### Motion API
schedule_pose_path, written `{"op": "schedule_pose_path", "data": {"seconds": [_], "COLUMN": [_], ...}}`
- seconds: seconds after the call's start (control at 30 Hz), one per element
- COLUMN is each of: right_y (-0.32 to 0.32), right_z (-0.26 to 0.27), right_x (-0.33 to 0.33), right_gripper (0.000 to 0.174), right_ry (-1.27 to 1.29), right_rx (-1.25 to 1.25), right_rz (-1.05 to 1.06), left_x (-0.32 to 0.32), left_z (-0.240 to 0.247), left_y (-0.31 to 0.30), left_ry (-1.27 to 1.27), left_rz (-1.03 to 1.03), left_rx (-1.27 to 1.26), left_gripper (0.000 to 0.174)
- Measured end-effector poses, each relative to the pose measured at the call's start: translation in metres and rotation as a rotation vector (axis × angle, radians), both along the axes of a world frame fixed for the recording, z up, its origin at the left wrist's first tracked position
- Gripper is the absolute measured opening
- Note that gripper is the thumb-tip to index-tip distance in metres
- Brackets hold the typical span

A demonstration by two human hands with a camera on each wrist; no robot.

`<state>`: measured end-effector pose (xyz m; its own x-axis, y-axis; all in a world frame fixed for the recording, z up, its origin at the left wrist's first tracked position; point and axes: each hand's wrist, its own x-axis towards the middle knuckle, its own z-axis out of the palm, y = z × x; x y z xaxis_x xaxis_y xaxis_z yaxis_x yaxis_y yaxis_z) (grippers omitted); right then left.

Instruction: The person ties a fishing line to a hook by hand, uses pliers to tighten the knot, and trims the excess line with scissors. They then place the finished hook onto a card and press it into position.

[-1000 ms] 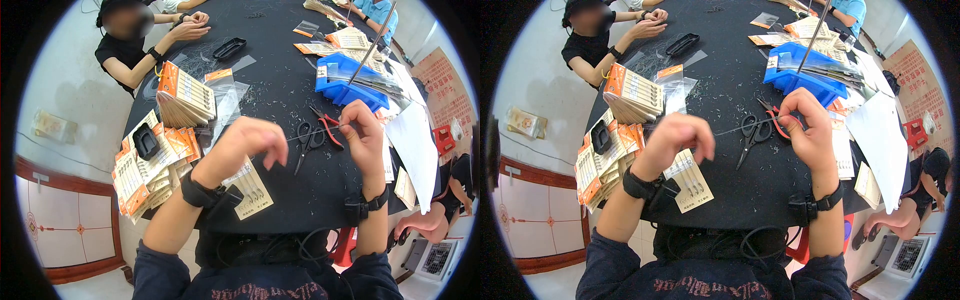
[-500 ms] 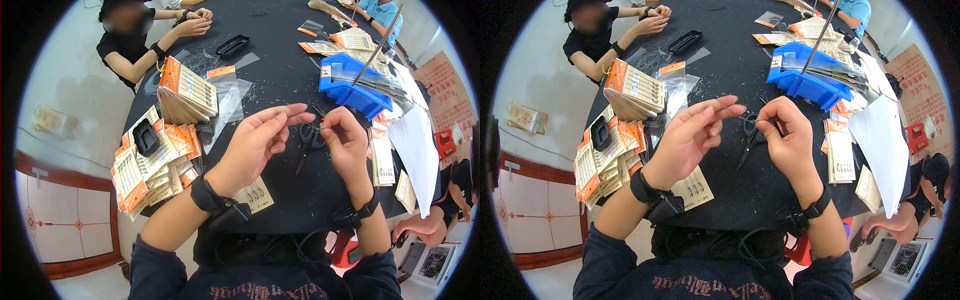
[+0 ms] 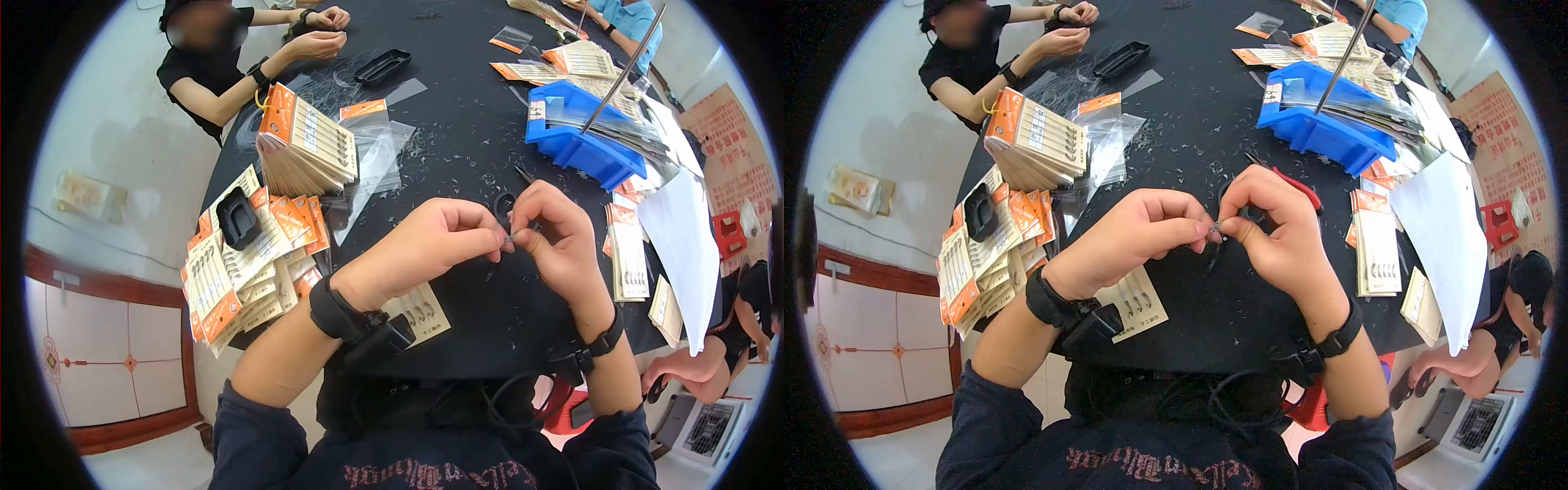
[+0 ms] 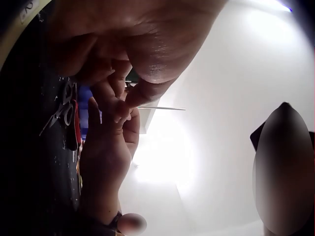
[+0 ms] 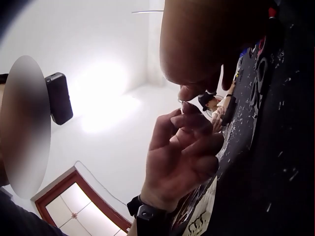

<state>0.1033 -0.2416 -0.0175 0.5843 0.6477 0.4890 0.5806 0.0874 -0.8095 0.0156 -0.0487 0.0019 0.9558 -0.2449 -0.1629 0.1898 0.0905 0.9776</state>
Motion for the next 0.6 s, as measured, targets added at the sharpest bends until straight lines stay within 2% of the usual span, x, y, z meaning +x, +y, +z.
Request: {"op": "schedule_pose_path", "data": {"seconds": [0.07, 0.17, 0.27, 0.37, 0.6], "right_y": [0.0, 0.0, -0.002, -0.003, -0.002], "right_z": [0.001, 0.005, 0.005, 0.006, 0.003], "right_x": [-0.001, -0.004, -0.003, 0.001, 0.002], "right_gripper": [0.013, 0.012, 0.01, 0.01, 0.015], "right_ry": [0.029, 0.197, 0.178, 0.004, 0.01], "right_rx": [-0.023, -0.028, -0.055, -0.086, 0.002], "right_rz": [0.015, 0.068, 0.063, 0.039, -0.047], "left_x": [-0.001, 0.0, 0.0, -0.001, -0.002], "left_z": [0.002, -0.013, -0.011, -0.013, -0.008], "left_y": [0.001, -0.002, -0.002, -0.003, -0.002], "left_ry": [0.038, -0.023, 0.003, -0.032, -0.024], "left_rz": [-0.012, -0.017, -0.018, 0.0, 0.035], "left_rx": [0.013, -0.14, -0.162, -0.157, -0.099], "left_gripper": [0.015, 0.01, 0.007, 0.009, 0.011]}}
